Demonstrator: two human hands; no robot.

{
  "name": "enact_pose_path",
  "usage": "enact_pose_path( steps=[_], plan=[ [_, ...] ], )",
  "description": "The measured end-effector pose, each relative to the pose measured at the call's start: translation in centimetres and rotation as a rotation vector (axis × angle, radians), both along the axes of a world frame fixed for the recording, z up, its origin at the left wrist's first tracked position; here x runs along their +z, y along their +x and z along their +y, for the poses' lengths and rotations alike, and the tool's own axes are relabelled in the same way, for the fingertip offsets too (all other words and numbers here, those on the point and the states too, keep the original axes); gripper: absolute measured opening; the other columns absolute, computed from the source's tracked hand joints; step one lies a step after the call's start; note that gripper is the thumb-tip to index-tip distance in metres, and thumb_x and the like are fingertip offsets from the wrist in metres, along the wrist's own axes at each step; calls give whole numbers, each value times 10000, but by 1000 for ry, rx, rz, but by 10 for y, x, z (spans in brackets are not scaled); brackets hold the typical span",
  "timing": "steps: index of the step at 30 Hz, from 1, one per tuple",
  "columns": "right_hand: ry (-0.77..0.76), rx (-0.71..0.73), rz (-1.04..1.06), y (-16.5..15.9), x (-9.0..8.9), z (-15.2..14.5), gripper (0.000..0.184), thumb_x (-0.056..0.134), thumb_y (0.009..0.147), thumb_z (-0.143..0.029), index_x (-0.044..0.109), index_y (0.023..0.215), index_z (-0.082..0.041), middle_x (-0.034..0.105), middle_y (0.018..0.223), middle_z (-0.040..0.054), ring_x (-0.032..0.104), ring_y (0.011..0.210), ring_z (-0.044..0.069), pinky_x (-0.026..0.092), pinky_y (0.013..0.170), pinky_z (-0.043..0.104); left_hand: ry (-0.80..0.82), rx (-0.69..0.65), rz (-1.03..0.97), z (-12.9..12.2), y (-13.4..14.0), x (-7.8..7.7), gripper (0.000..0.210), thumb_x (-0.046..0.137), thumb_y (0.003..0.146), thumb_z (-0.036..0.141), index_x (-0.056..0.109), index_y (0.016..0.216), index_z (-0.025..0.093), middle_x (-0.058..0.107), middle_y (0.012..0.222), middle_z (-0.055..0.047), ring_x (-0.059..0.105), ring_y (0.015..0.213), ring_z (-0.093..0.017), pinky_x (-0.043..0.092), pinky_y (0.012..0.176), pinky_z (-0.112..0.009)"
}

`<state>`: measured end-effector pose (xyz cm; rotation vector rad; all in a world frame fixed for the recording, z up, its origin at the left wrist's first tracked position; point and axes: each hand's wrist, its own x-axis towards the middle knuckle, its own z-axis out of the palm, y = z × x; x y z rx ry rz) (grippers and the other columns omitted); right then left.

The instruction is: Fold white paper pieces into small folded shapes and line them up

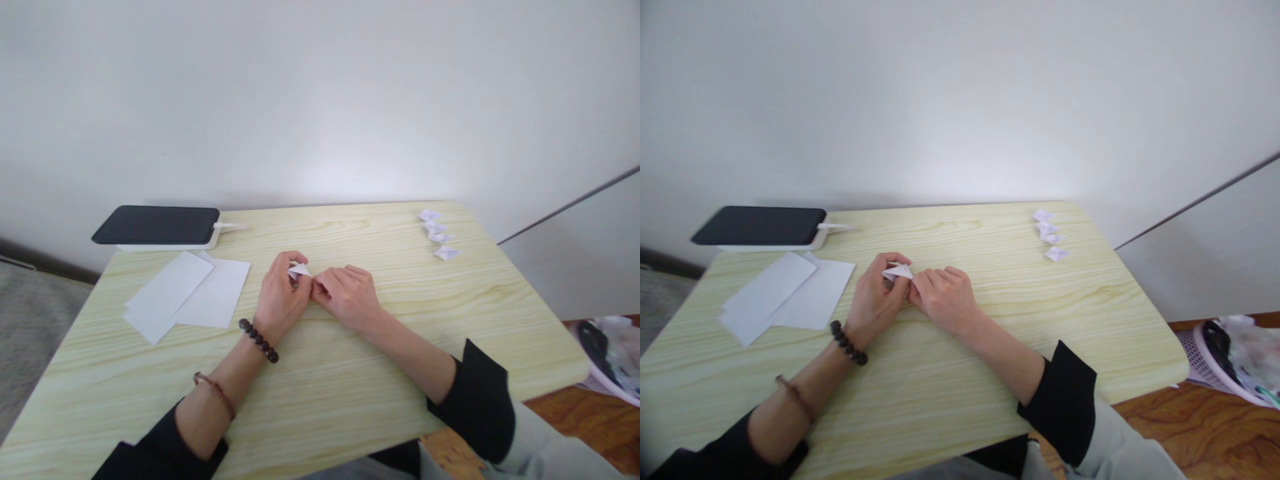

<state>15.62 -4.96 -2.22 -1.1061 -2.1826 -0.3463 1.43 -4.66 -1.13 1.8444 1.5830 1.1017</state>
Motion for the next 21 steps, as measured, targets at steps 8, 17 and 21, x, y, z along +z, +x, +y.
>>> enact_pose_path(
  steps=[8, 17, 21],
  plan=[
    [-34, -62, 39, -2, 1, -1, 202, 534, 801, -162, 545, 601, -192, 613, 541, -26, 497, 475, 99, 286, 553, 263, 2, 7, -37, 2, 0, 0, 122, 469, 775, 181, 537, 876, 192, 585, 799, 2, 513, 609, -128, 422, 596, -260],
    [-199, -86, -27, 0, 2, 2, 128, 554, 812, -231, 600, 704, -181, 667, 621, -11, 558, 547, 118, 275, 596, 278, 14, -20, -1, 3, 0, -3, 167, 522, 714, 134, 544, 869, 193, 610, 860, -3, 566, 673, -133, 456, 610, -259],
    [-245, -77, -55, 2, 3, 2, 156, 509, 840, -214, 599, 717, -179, 669, 637, -3, 567, 569, 122, 273, 613, 283, -5, -20, 15, 3, 0, -3, 165, 535, 732, 165, 561, 892, 192, 646, 873, -3, 592, 684, -138, 471, 618, -259]
  ],
)
